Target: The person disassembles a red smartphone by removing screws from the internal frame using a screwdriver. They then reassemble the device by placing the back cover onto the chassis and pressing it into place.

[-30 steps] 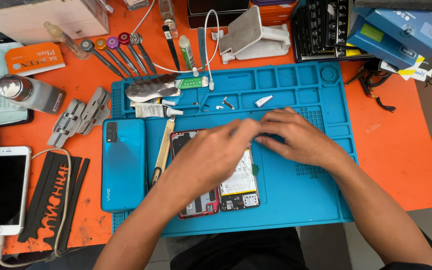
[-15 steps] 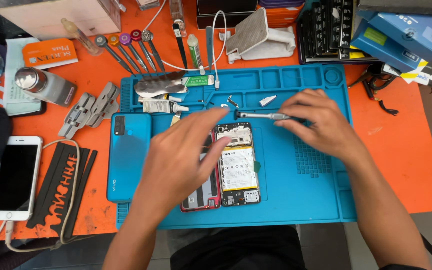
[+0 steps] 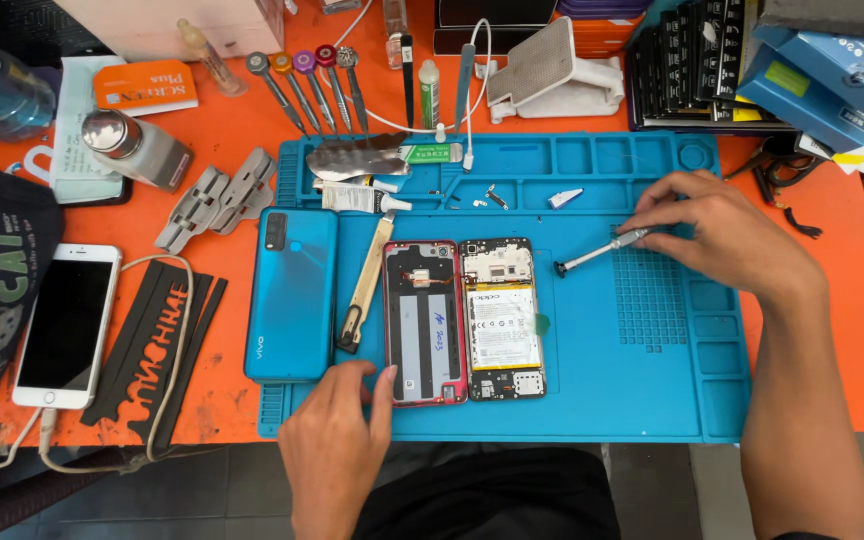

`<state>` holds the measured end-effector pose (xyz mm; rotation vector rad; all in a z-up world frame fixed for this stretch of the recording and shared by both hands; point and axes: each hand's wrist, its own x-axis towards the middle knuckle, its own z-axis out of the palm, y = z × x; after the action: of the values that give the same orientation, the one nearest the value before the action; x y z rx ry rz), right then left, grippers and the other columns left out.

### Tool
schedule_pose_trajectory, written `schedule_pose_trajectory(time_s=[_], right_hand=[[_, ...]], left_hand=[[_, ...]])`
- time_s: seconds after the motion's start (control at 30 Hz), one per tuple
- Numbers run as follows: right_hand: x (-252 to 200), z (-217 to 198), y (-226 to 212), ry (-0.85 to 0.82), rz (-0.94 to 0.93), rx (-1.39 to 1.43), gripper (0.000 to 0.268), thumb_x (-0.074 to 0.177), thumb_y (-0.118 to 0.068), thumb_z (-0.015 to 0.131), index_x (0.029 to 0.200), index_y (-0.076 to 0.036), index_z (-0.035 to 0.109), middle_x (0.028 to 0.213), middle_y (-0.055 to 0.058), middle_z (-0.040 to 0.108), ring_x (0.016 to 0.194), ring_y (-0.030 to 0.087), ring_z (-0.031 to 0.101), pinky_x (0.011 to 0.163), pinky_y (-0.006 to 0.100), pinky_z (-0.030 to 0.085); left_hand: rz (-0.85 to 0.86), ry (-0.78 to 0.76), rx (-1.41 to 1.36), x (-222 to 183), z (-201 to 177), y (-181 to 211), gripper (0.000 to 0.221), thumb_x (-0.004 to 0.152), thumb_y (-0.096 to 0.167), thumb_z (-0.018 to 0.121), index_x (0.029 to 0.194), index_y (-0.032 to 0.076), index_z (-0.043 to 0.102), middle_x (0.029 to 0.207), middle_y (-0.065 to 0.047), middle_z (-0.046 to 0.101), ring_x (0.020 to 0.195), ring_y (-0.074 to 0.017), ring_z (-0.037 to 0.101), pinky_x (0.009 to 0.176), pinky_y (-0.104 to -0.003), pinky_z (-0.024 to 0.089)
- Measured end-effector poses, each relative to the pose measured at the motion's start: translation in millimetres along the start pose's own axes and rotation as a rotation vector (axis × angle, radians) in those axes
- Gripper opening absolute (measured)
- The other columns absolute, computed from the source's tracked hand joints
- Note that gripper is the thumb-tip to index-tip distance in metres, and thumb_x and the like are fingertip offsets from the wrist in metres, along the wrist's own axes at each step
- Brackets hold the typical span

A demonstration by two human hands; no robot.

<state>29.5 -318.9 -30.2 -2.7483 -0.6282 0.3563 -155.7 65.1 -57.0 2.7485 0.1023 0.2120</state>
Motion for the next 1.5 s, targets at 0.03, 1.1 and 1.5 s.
schedule_pose_trajectory(time_s=[0.03, 1.1, 1.5], right_hand=[[0.6, 0.8, -0.8, 0.0, 0.0, -0.001, 0.028, 0.084, -0.021, 0.072, 0.11, -0.03, 0.079, 0.115, -0.001, 0.063, 0.106, 0.022, 0.056, 0.094, 0.038, 0.045], [19.2, 44.0, -78.3, 0.182, -0.194, 0.181, 0.034, 0.1, -0.02, 0.052, 0.131, -0.008, 0.059, 0.114, 0.008, 0.066, 0.106, 0.025, 0.057, 0.094, 0.042, 0.038], [32.2, 48.2, -94.7, 0.18, -0.087, 0.135, 0.036, 0.103, -0.041, 0.042, 0.105, -0.012, 0.064, 0.1, 0.004, 0.062, 0.097, 0.023, 0.053, 0.085, 0.04, 0.03]], left_hand=[[0.0, 0.001, -0.001, 0.7, 2.4, 2.1, 0.024, 0.095, 0.039, 0.063, 0.095, 0.015, 0.062, 0.083, 0.001, 0.069, 0.063, -0.017, 0.065, 0.042, -0.035, 0.046], [0.429, 0.117, -0.124, -6.4, 41.6, 76.4, 0.05, 0.09, 0.04, 0.075, 0.126, 0.01, 0.06, 0.138, -0.013, 0.058, 0.12, -0.0311, 0.057, 0.087, -0.041, 0.051], [0.465, -0.36, -0.453, 18.7, 11.6, 47.9, 0.054, 0.093, 0.023, 0.067, 0.141, 0.008, 0.045, 0.153, -0.019, 0.032, 0.136, -0.0349, 0.035, 0.091, -0.046, 0.056]])
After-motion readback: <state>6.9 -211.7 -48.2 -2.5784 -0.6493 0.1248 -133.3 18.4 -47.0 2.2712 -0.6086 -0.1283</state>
